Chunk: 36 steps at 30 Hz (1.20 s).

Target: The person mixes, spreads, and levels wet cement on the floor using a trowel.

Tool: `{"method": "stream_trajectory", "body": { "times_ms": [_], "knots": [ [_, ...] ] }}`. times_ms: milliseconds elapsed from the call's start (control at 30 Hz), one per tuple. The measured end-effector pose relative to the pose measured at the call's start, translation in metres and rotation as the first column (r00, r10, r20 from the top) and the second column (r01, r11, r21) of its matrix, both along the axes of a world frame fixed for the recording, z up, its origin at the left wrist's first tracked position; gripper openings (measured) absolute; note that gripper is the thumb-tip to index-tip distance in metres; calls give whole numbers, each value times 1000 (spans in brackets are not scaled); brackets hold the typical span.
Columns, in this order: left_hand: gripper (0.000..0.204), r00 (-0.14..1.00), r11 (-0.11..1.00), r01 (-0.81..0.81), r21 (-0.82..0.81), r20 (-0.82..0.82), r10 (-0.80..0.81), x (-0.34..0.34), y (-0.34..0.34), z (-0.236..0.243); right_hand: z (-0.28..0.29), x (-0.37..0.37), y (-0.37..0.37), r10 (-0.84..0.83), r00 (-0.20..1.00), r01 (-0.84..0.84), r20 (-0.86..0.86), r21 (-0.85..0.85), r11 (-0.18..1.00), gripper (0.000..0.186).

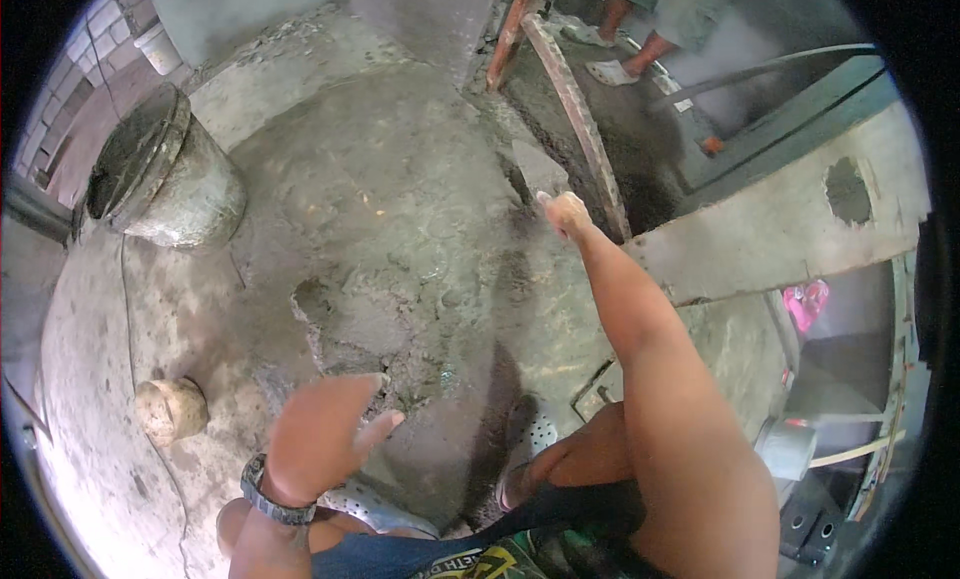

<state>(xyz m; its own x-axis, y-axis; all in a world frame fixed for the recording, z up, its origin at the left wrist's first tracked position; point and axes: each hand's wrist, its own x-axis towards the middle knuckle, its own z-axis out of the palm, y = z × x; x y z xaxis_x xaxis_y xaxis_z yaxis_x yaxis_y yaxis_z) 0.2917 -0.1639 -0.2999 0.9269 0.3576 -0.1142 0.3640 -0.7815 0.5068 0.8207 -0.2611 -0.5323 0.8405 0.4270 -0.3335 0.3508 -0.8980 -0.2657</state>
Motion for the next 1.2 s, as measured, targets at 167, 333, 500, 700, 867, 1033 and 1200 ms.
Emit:
{"method": "stream_trajectory", "body": {
  "times_ms": [167,333,500,700,867,1033,1200],
  "knots": [
    [62,980,1000,-13,-7,-198,11,0,4,5,1,7,5,31,997,-26,-64,83,996,67],
    [85,530,597,-434,-675,344,775,-26,86,7,37,-44,62,332,820,-73,-466,491,868,58],
    [67,601,535,-472,-701,188,777,-19,72,31,47,-85,108,257,843,-25,-473,443,896,60],
    [53,947,987,92,-134,-294,-128,-6,2,-23,40,-71,82,183,900,-42,-395,341,939,66],
    [47,952,950,175,-257,-201,-230,2,-3,-38,24,-47,54,59,959,-24,-277,126,992,71],
    [45,969,994,73,-79,-230,-89,5,9,-18,-2,-10,32,123,992,-123,-4,-64,990,81],
    [45,991,995,37,-97,-123,-49,-4,13,-10,18,-34,37,78,997,-75,31,-70,995,77]
  ]
}}
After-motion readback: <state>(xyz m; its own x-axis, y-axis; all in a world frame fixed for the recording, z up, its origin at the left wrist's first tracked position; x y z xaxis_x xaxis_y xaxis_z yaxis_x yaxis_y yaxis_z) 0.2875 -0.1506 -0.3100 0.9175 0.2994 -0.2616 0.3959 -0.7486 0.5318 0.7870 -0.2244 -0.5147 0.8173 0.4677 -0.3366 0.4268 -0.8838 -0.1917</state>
